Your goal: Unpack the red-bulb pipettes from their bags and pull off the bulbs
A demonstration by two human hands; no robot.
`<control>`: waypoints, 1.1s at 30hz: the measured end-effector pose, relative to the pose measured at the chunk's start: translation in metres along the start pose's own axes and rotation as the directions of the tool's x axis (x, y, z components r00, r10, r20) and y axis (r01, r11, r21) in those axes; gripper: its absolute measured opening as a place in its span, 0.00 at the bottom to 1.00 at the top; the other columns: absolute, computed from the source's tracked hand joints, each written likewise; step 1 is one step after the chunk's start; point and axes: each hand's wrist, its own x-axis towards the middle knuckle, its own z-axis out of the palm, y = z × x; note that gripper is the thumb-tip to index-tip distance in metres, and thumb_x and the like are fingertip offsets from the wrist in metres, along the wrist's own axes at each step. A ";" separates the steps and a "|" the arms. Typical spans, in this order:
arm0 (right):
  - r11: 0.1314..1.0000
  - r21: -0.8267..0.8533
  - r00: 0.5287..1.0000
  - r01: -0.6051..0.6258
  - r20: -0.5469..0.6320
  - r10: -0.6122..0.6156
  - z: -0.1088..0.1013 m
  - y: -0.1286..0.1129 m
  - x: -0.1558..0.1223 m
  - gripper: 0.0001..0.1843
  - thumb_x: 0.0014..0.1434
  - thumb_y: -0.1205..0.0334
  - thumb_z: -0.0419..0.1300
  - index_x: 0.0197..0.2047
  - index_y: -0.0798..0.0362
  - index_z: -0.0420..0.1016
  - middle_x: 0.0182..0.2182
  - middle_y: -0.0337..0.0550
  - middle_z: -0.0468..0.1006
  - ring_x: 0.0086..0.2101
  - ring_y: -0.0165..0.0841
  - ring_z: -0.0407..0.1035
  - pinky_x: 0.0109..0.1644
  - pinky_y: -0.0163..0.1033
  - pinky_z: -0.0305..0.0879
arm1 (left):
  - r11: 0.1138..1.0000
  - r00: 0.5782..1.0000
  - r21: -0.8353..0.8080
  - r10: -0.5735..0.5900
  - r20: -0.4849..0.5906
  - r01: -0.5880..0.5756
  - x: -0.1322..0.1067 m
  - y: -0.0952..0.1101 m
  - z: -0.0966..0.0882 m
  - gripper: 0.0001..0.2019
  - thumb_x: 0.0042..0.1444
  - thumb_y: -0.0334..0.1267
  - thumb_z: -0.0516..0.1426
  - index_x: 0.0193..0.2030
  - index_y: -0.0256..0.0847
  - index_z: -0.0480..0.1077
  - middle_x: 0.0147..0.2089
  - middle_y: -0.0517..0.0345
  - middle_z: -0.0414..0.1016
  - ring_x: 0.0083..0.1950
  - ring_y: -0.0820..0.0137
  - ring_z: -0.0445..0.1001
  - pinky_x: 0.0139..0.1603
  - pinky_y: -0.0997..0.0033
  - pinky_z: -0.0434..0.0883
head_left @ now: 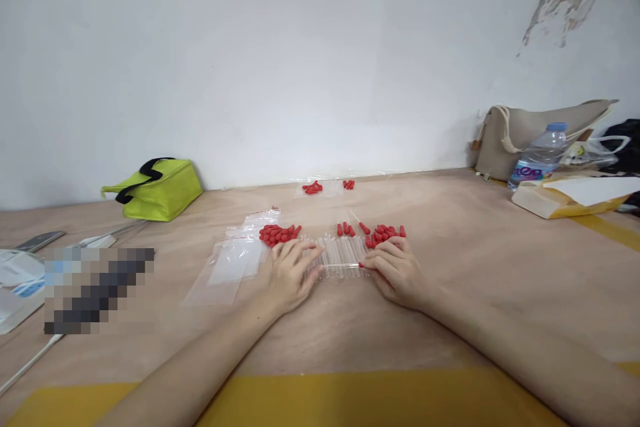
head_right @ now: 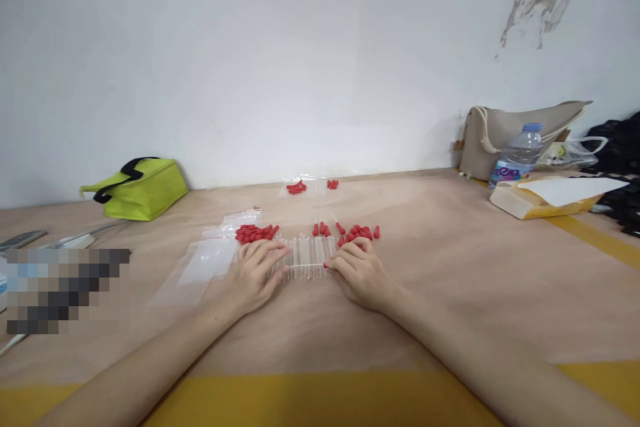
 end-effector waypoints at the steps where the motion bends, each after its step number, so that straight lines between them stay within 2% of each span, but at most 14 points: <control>1: 1.000 0.015 1.000 0.004 -0.001 -0.004 0.001 -0.003 0.001 0.05 0.56 0.70 0.52 0.33 0.54 0.68 0.29 0.40 0.75 0.33 0.30 0.65 0.43 0.40 0.52 | 0.999 0.999 -0.004 0.038 0.002 -0.038 0.000 0.003 0.001 0.11 0.56 0.39 0.52 0.46 0.44 0.69 0.43 0.55 0.72 0.46 0.65 0.66 0.46 0.61 0.55; 5: 0.999 0.052 1.000 -0.006 -0.002 0.006 0.005 -0.011 0.006 0.06 0.57 0.70 0.51 0.34 0.53 0.69 0.27 0.39 0.75 0.33 0.30 0.65 0.41 0.40 0.52 | 0.990 0.990 -0.024 0.139 -0.015 -0.139 -0.001 0.013 0.008 0.08 0.57 0.36 0.53 0.42 0.43 0.70 0.33 0.60 0.75 0.37 0.70 0.67 0.44 0.62 0.53; 9: 0.999 -0.013 0.998 -0.052 0.029 0.052 0.007 -0.014 0.005 0.07 0.57 0.65 0.54 0.39 0.53 0.70 0.27 0.39 0.75 0.33 0.31 0.63 0.42 0.41 0.50 | 0.986 0.986 -0.012 0.163 -0.013 -0.164 -0.002 0.017 0.009 0.06 0.57 0.34 0.53 0.38 0.42 0.71 0.26 0.62 0.73 0.32 0.72 0.66 0.41 0.64 0.53; 11: 0.997 -0.056 0.997 -0.053 0.049 0.056 0.007 -0.014 0.005 0.06 0.57 0.63 0.55 0.37 0.52 0.71 0.25 0.39 0.74 0.33 0.31 0.63 0.42 0.41 0.49 | 0.986 0.986 0.000 0.169 -0.008 -0.169 -0.002 0.017 0.008 0.06 0.56 0.34 0.52 0.35 0.41 0.71 0.25 0.62 0.72 0.31 0.72 0.65 0.40 0.64 0.53; 16: 0.998 -0.067 0.998 0.003 0.070 0.002 0.004 -0.015 0.004 0.06 0.56 0.63 0.56 0.30 0.51 0.73 0.21 0.37 0.71 0.31 0.29 0.61 0.44 0.42 0.48 | 0.984 0.984 -0.002 0.177 -0.023 -0.177 -0.006 0.015 0.003 0.06 0.55 0.31 0.52 0.33 0.41 0.70 0.22 0.62 0.71 0.29 0.72 0.63 0.39 0.64 0.53; 27: 0.999 -0.031 0.997 0.020 0.080 -0.017 -0.004 -0.020 0.005 0.08 0.55 0.67 0.53 0.30 0.50 0.72 0.18 0.33 0.69 0.31 0.29 0.62 0.53 0.50 0.39 | 0.981 0.982 -0.054 0.187 -0.024 -0.188 -0.008 0.013 0.004 0.05 0.54 0.31 0.53 0.32 0.40 0.70 0.21 0.62 0.69 0.29 0.73 0.62 0.39 0.64 0.53; 33: 1.000 -0.005 0.996 0.017 0.088 -0.016 -0.003 -0.017 0.001 0.07 0.55 0.67 0.53 0.32 0.49 0.72 0.20 0.33 0.70 0.33 0.29 0.63 0.54 0.50 0.40 | 0.978 0.979 -0.032 0.205 -0.021 -0.205 -0.007 0.015 0.000 0.06 0.55 0.31 0.52 0.33 0.40 0.70 0.22 0.62 0.71 0.30 0.72 0.63 0.39 0.64 0.54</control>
